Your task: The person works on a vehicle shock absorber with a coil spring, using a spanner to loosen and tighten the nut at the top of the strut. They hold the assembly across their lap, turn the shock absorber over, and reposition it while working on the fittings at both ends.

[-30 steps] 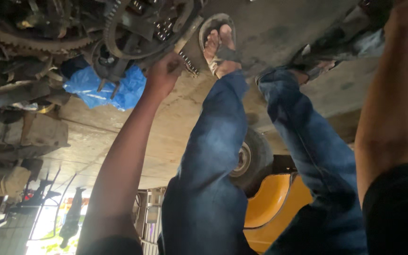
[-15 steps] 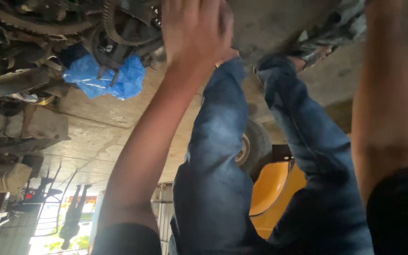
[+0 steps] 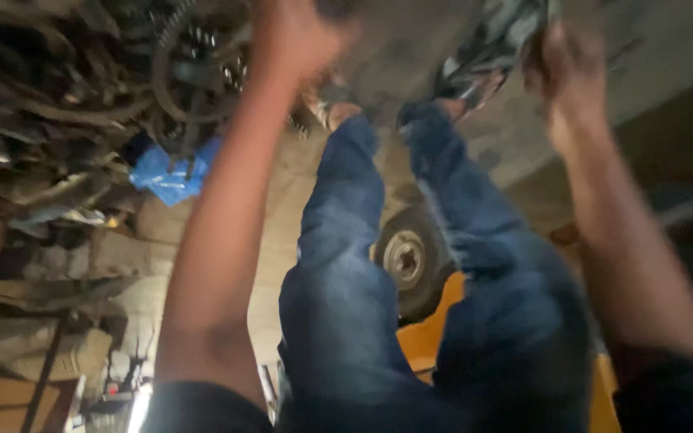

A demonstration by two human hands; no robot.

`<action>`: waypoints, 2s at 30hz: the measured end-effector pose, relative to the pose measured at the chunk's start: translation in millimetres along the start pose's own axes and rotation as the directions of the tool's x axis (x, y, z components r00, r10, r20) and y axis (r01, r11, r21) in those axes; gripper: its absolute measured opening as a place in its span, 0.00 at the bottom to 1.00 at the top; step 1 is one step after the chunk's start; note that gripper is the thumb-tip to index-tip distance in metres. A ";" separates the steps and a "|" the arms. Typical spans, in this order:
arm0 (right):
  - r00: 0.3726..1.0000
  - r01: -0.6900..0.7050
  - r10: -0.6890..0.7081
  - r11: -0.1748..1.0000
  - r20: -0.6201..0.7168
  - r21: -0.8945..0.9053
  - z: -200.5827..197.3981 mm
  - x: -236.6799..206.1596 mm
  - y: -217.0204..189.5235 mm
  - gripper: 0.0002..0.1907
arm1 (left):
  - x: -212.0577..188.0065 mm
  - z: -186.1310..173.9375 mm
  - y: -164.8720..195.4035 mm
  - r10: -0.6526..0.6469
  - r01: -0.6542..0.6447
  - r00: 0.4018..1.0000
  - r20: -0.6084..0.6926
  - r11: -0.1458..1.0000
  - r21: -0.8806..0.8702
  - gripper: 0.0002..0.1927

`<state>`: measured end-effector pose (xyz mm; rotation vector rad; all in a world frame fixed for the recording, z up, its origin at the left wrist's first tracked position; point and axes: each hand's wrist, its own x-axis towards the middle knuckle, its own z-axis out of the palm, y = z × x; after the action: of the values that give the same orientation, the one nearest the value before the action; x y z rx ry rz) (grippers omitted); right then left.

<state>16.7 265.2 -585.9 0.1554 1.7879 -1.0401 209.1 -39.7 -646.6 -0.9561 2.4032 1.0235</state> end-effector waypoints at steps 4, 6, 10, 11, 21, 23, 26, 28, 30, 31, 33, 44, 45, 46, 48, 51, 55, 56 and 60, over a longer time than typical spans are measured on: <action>0.942 0.311 -0.331 0.792 0.058 -0.526 -34.4 -149.5 -91.4 0.26 | -89.1 -67.7 111.9 0.230 -0.210 0.955 0.189 0.970 -0.120 0.49; 0.874 0.428 -0.478 0.680 0.083 -0.595 -43.9 -225.0 -145.0 0.22 | -136.1 -118.2 177.1 0.368 -0.237 0.900 0.232 0.863 -0.447 0.40; 0.742 0.556 -0.663 0.533 0.093 -0.639 -72.3 -351.4 -256.3 0.20 | -213.2 -226.8 305.7 0.548 -0.410 0.828 0.119 0.737 -0.537 0.30; 0.702 0.582 -0.704 0.479 0.108 -0.658 -80.5 -377.9 -282.1 0.20 | -229.5 -252.5 331.8 0.582 -0.441 0.808 0.098 0.706 -0.554 0.31; 0.363 0.645 -0.866 -0.032 0.344 -0.763 -156.0 -586.3 -424.5 0.20 | -369.0 -403.9 482.8 0.794 -0.731 0.604 0.075 0.588 -0.346 0.35; 0.290 0.720 -0.870 -0.075 0.398 -0.689 -164.8 -603.6 -428.3 0.19 | -385.6 -413.2 497.8 0.833 -0.770 0.543 0.106 0.545 -0.333 0.37; 0.195 0.795 -0.865 -0.137 0.462 -0.591 -172.6 -617.2 -422.7 0.19 | -402.4 -415.7 514.6 0.821 -0.774 0.497 0.281 0.566 -0.283 0.37; 0.127 0.825 -0.857 -0.189 0.499 -0.533 -175.4 -617.8 -416.0 0.19 | -406.2 -414.6 520.8 0.822 -0.779 0.446 0.354 0.551 -0.298 0.39; 0.056 0.843 -0.847 -0.244 0.529 -0.480 -177.0 -617.3 -408.5 0.19 | -405.5 -413.4 523.7 0.864 -0.788 0.360 0.351 0.483 -0.382 0.43; 0.078 0.833 -0.865 -0.216 0.495 -0.509 -175.1 -618.2 -404.6 0.19 | -404.3 -413.8 523.9 0.875 -0.785 0.363 0.320 0.472 -0.401 0.40; 0.123 0.794 -0.900 -0.163 0.419 -0.585 -167.9 -622.2 -399.2 0.18 | -397.9 -416.3 525.0 0.903 -0.789 0.346 0.254 0.427 -0.442 0.34; 0.560 0.495 -0.657 0.754 -0.504 -0.432 -37.1 -652.3 -427.2 0.20 | -355.2 -447.7 520.9 0.697 -0.706 0.697 -0.169 0.708 0.007 0.27; 0.554 0.508 -0.655 0.755 -0.514 -0.415 -30.7 -652.9 -432.5 0.24 | -351.8 -450.5 517.2 0.684 -0.688 0.708 -0.179 0.724 0.045 0.28; 0.588 0.539 -0.634 0.770 -0.503 -0.341 -24.3 -654.0 -437.7 0.26 | -348.8 -453.6 512.9 0.676 -0.682 0.711 -0.193 0.730 0.041 0.28; 0.654 0.585 -0.595 0.789 -0.467 -0.186 -12.6 -657.9 -448.6 0.30 | -344.1 -461.4 504.0 0.657 -0.668 0.719 -0.227 0.743 0.034 0.28; 0.567 0.650 -0.806 0.564 -0.169 -0.509 -0.9 -666.3 -464.3 0.21 | -341.2 -476.1 491.1 0.613 -0.624 0.767 -0.190 0.781 0.003 0.27; 0.383 0.608 -0.898 0.069 0.216 -0.791 9.7 -669.6 -478.0 0.24 | -343.1 -492.5 476.0 0.668 -0.669 0.730 -0.146 0.742 0.046 0.26; 0.331 0.589 -0.898 -0.042 0.289 -0.807 12.4 -667.6 -480.5 0.22 | -344.9 -494.4 472.1 0.679 -0.680 0.722 -0.137 0.732 0.044 0.25; 0.111 0.438 -0.890 -0.356 0.443 -0.826 18.4 -646.0 -497.2 0.17 | -356.2 -493.6 458.4 0.747 -0.748 0.662 -0.058 0.664 0.017 0.27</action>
<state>69.9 166.3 221.7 -2.0970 2.6343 -0.4874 108.6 -11.2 108.3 0.0905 2.9042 1.2567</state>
